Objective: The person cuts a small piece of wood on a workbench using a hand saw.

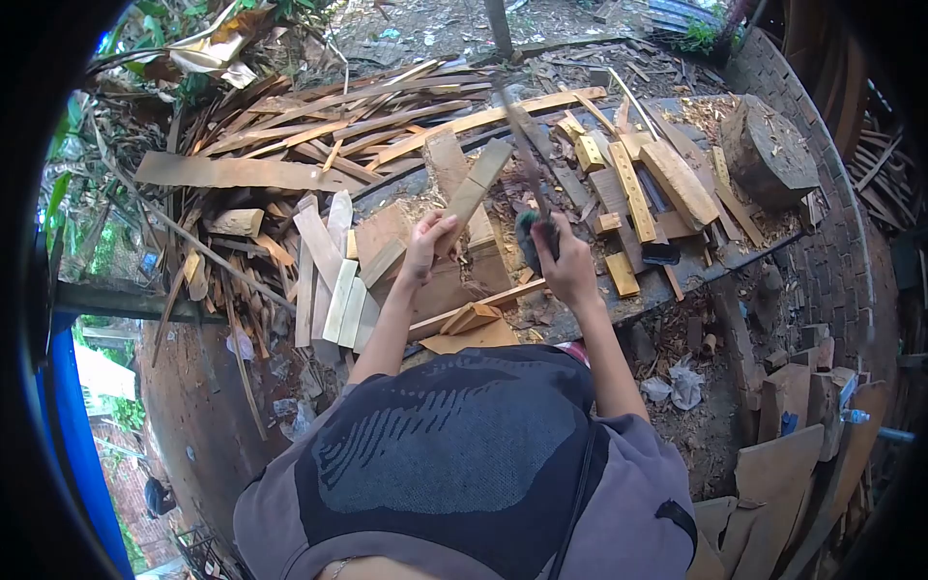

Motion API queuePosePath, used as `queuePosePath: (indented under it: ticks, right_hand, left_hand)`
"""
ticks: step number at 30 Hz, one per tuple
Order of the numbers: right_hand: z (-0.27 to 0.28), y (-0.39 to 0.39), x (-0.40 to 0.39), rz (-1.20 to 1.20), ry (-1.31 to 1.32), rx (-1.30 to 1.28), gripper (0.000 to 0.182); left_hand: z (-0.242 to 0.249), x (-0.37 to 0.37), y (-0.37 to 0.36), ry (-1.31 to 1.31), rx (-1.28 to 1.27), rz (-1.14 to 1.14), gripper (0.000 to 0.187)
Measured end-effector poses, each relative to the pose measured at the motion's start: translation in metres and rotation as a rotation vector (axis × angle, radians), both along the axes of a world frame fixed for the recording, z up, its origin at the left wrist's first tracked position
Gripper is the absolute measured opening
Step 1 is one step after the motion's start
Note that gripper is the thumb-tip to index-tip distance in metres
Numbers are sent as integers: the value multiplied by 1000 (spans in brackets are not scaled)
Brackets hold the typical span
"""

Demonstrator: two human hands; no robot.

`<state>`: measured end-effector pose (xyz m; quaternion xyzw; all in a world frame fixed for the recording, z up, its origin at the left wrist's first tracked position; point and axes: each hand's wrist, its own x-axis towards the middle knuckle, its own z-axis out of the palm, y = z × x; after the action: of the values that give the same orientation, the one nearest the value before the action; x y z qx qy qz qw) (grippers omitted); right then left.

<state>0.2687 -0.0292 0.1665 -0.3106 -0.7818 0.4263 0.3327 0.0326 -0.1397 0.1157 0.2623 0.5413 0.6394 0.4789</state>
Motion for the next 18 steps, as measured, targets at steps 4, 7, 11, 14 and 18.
queuePosePath:
  ticks: [4, 7, 11, 14, 18]
  right_hand:
    - [-15, -2, 5, 88, -247, 245, 26]
    - [-8, -11, 4, 12, -8, 130, 28]
    - [2, -14, 4, 130, -288, 263, 28]
    - [-1, -18, 6, 79, -138, 237, 28]
    - [8, -21, 9, 80, -125, 185, 28]
  left_hand:
    - [22, 5, -12, -104, 25, -63, 36]
    - [24, 5, -17, -189, 25, -36, 41]
    - [37, 12, -28, -366, 26, -53, 44]
    - [43, 18, -27, -377, 43, -62, 47]
    - [45, 17, -33, -482, 78, -112, 50]
